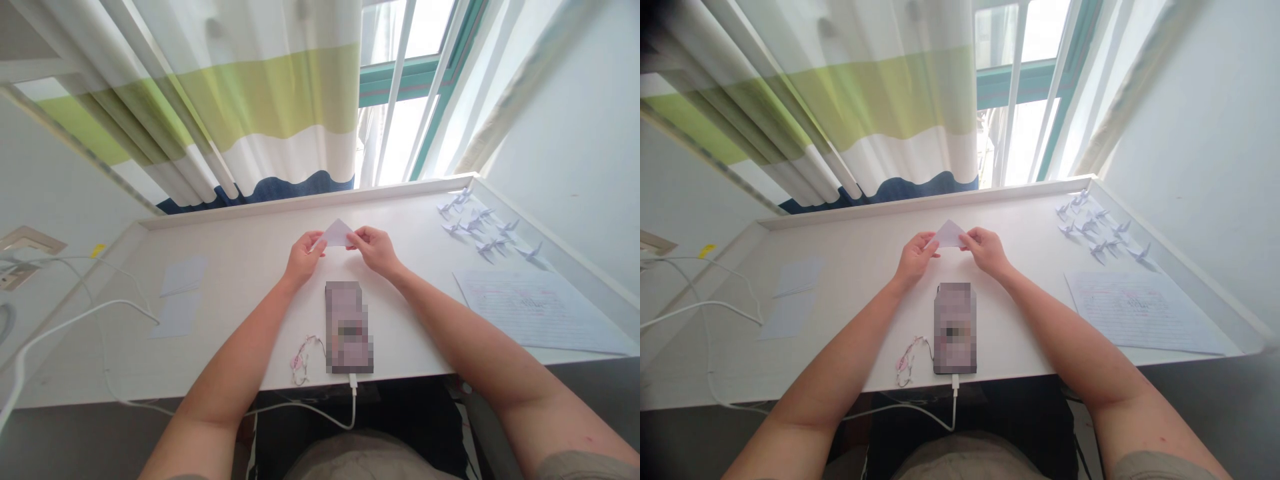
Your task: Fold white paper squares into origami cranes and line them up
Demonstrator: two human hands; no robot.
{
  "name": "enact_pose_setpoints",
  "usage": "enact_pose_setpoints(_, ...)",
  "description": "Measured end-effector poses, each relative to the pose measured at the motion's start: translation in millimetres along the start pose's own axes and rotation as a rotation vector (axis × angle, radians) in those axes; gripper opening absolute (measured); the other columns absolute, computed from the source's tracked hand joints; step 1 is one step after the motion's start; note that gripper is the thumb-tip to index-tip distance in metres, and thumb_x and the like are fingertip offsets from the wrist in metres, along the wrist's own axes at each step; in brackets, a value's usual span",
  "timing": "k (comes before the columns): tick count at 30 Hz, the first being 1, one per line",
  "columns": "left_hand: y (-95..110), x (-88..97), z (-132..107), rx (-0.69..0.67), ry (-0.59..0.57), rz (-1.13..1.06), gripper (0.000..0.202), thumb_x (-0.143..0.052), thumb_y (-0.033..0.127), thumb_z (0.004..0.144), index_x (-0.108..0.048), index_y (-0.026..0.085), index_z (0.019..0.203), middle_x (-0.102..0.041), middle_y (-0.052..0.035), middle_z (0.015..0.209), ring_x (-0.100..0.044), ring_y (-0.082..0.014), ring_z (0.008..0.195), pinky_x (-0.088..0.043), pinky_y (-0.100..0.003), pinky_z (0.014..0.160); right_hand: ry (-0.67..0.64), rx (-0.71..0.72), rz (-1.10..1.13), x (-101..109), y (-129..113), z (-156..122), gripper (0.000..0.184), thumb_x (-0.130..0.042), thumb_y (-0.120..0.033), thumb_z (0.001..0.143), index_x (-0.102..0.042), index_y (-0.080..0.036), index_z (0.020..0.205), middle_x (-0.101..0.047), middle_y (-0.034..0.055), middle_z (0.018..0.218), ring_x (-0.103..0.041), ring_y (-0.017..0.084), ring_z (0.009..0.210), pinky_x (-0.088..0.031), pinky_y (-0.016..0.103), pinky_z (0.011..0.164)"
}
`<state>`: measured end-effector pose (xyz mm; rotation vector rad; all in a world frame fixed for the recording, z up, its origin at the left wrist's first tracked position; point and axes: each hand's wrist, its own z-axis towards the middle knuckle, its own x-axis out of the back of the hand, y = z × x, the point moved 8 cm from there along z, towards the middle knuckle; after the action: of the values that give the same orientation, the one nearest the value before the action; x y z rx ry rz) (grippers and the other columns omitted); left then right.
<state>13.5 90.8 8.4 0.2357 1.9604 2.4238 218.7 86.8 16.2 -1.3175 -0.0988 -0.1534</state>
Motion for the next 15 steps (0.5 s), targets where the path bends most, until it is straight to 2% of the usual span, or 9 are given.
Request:
enact_pose_setpoints(2,3.4,3.9,0.2,-0.050,0.022,0.089,0.036,-0.080,0.051,0.087,-0.077,0.019,0.105,-0.079,-0.0118,0.124,-0.075,-0.0268,0.116,-0.061,-0.034,0.090,-0.003,0.019,-0.059,0.7,-2.0,0.0,0.059,-0.071,-0.080,0.087,-0.071,-0.023,0.075,-0.076,0.0057,0.074,-0.072,0.025,0.074,-0.059,0.041,0.077)
enact_pose_setpoints(4,4.3,5.3,-0.7,-0.054,0.028,0.110,0.034,-0.081,0.052,0.087,-0.080,0.019,0.096,-0.080,-0.0118,0.123,-0.073,-0.0279,0.117,-0.060,-0.036,0.094,0.007,0.074,-0.094,1.6,-7.9,-0.8,0.058,-0.068,-0.079,0.090,-0.074,-0.024,0.076,-0.078,0.0061,0.079,-0.073,0.026,0.081,-0.060,0.043,0.083)
enact_pose_setpoints(7,-0.2,2.7,-2.9,0.034,0.004,-0.006,0.043,-0.078,0.060,0.088,-0.081,0.018,0.096,-0.082,-0.0083,0.097,-0.076,-0.0245,0.093,-0.059,-0.034,0.082,0.042,0.186,-0.080,3.9,-20.1,-3.3,0.052,-0.067,-0.076,0.094,-0.080,-0.026,0.087,-0.082,0.0097,0.105,-0.075,0.030,0.106,-0.058,0.048,0.102)
enact_pose_setpoints(9,-0.9,1.8,-4.1,0.065,0.013,-0.053,0.047,-0.079,0.064,0.085,-0.080,0.018,0.093,-0.079,-0.0056,0.084,-0.074,-0.0221,0.083,-0.058,-0.033,0.077,0.038,0.193,-0.057,3.3,-21.8,-4.2,0.050,-0.070,-0.076,0.092,-0.081,-0.026,0.095,-0.082,0.0104,0.113,-0.074,0.031,0.114,-0.055,0.050,0.109)
enact_pose_setpoints(11,1.8,3.2,-4.1,0.045,0.043,-0.039,0.047,-0.082,0.065,0.083,-0.079,0.018,0.088,-0.078,-0.0048,0.080,-0.071,-0.0203,0.080,-0.057,-0.032,0.076,-0.006,0.136,0.000,-0.7,-16.6,-3.9,0.052,-0.079,-0.076,0.084,-0.078,-0.026,0.100,-0.082,0.0095,0.110,-0.076,0.031,0.110,-0.056,0.052,0.107)
enact_pose_setpoints(15,0.1,3.1,-2.7,0.058,0.051,-0.049,0.046,-0.082,0.064,0.083,-0.078,0.018,0.083,-0.076,-0.0044,0.080,-0.068,-0.0172,0.075,-0.056,-0.031,0.075,-0.073,0.003,0.201,-8.3,-4.6,-4.0,0.066,-0.094,-0.070,0.069,-0.072,-0.024,0.113,-0.083,0.0072,0.101,-0.078,0.028,0.094,-0.062,0.047,0.091)
